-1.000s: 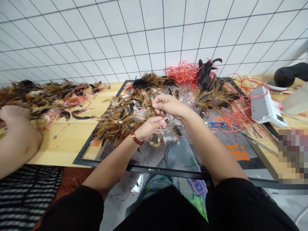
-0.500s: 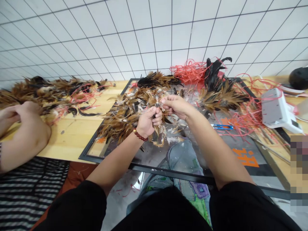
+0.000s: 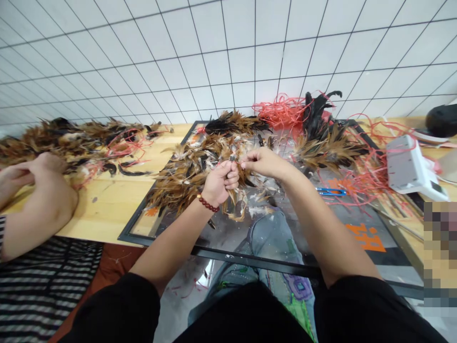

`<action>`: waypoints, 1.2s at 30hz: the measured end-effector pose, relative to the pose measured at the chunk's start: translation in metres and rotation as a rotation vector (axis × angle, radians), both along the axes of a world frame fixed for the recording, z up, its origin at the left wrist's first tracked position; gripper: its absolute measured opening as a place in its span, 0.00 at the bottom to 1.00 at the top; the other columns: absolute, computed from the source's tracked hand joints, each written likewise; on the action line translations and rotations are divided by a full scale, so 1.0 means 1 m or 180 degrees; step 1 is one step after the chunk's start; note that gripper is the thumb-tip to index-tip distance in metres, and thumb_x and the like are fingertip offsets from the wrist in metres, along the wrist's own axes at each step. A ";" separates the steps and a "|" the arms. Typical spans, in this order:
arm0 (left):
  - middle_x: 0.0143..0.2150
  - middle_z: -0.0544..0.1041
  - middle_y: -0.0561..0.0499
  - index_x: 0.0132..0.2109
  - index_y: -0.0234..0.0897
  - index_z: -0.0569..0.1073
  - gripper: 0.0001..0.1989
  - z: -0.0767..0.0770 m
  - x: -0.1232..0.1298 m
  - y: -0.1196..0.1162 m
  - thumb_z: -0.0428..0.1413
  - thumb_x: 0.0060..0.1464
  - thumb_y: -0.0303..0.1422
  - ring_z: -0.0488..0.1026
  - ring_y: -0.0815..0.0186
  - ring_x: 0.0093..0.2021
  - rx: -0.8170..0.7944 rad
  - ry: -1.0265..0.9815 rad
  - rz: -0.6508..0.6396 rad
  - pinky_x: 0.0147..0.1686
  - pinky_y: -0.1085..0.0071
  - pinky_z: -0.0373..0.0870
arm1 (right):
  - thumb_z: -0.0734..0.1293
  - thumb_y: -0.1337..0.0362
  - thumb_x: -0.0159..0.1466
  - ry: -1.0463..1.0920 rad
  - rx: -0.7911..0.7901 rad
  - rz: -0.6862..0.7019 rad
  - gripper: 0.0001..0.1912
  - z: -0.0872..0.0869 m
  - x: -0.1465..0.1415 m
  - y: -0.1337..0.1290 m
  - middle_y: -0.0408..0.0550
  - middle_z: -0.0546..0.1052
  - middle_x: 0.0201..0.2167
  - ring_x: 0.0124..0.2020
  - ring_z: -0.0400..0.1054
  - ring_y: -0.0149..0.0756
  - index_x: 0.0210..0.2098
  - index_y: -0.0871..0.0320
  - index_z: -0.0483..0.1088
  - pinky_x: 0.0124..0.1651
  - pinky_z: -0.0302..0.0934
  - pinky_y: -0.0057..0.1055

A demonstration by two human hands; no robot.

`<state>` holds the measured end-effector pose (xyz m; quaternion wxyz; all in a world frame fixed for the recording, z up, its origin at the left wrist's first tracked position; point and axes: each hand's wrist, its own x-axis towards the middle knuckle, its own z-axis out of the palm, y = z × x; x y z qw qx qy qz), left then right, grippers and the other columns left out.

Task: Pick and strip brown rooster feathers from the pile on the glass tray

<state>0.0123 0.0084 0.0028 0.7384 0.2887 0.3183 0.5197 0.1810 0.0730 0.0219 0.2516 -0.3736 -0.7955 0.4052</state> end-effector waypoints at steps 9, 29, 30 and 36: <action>0.20 0.60 0.58 0.26 0.35 0.65 0.13 -0.018 0.004 0.006 0.54 0.59 0.32 0.53 0.76 0.20 0.0717 0.1639 0.0239 0.21 0.79 0.48 | 0.62 0.69 0.60 -0.0968 0.1964 0.0246 0.11 0.028 -0.010 -0.033 0.48 0.74 0.32 0.35 0.66 0.35 0.30 0.56 0.77 0.39 0.56 0.31; 0.25 0.66 0.53 0.30 0.38 0.66 0.15 -0.028 0.002 0.004 0.46 0.64 0.37 0.63 0.69 0.27 0.2580 0.2977 0.1035 0.32 0.72 0.59 | 0.62 0.67 0.57 -0.1735 0.1846 -0.0218 0.13 0.036 -0.003 -0.033 0.44 0.78 0.23 0.25 0.66 0.31 0.30 0.56 0.80 0.30 0.50 0.28; 0.25 0.66 0.53 0.29 0.38 0.66 0.14 -0.029 0.002 0.005 0.46 0.63 0.35 0.63 0.68 0.27 0.2447 0.3056 0.1127 0.31 0.72 0.59 | 0.62 0.68 0.56 -0.1922 0.1836 -0.0025 0.13 0.037 -0.005 -0.035 0.44 0.78 0.23 0.25 0.65 0.32 0.29 0.56 0.79 0.29 0.49 0.29; 0.24 0.67 0.53 0.29 0.38 0.68 0.08 -0.032 0.003 0.002 0.53 0.57 0.30 0.63 0.67 0.27 0.2710 0.3432 0.0607 0.31 0.71 0.57 | 0.62 0.66 0.56 -0.2041 0.2090 -0.0383 0.14 0.044 -0.007 -0.044 0.47 0.79 0.24 0.27 0.67 0.35 0.32 0.56 0.81 0.30 0.48 0.30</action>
